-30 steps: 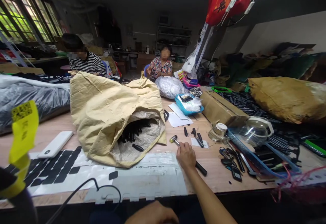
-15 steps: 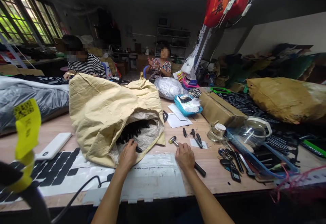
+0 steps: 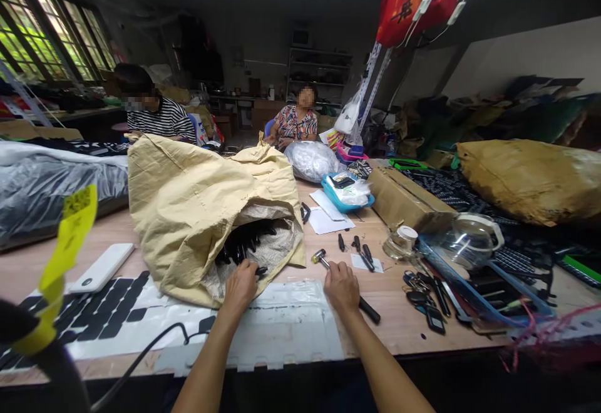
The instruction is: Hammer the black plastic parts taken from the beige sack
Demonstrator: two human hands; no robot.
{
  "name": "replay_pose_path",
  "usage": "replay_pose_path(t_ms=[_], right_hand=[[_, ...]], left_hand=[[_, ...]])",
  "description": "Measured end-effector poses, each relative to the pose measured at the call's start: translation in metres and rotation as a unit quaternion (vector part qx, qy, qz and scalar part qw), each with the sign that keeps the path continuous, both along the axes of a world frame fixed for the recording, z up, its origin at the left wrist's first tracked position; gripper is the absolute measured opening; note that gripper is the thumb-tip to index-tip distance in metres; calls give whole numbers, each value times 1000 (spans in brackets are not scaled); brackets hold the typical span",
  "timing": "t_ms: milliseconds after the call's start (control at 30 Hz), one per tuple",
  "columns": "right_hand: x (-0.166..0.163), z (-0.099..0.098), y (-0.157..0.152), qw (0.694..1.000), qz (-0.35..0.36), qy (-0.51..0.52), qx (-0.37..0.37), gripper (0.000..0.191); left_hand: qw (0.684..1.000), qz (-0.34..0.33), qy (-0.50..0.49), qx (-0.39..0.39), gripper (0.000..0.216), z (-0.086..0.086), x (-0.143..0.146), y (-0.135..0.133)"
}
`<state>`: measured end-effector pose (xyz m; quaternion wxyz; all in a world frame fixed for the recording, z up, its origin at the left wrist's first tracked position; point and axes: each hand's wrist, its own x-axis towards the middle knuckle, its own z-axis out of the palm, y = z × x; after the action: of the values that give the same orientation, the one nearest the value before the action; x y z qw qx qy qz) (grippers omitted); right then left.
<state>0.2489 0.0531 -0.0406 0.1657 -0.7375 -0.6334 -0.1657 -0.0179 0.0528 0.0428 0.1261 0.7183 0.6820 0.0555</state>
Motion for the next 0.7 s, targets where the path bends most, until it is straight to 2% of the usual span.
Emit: replay_pose_path(t_ms=[167,300,500,700], right_hand=[[-1,1,0,1000,-3,1,-5,21],[-1,1,0,1000,-1,0,-6,19],[-2,2,0,1000,-4,-2,-6,20],[-2,2,-1,1000,-2,-1,-9,20]], left_hand=[[990,-76,-93,76,25,-3,18,-12],[974,-139,-172,45,25,-14,40,-22],[964,-158,-215,0,22,-37,51,-27],[955,-157,-250,13,25,-47,47,-29]])
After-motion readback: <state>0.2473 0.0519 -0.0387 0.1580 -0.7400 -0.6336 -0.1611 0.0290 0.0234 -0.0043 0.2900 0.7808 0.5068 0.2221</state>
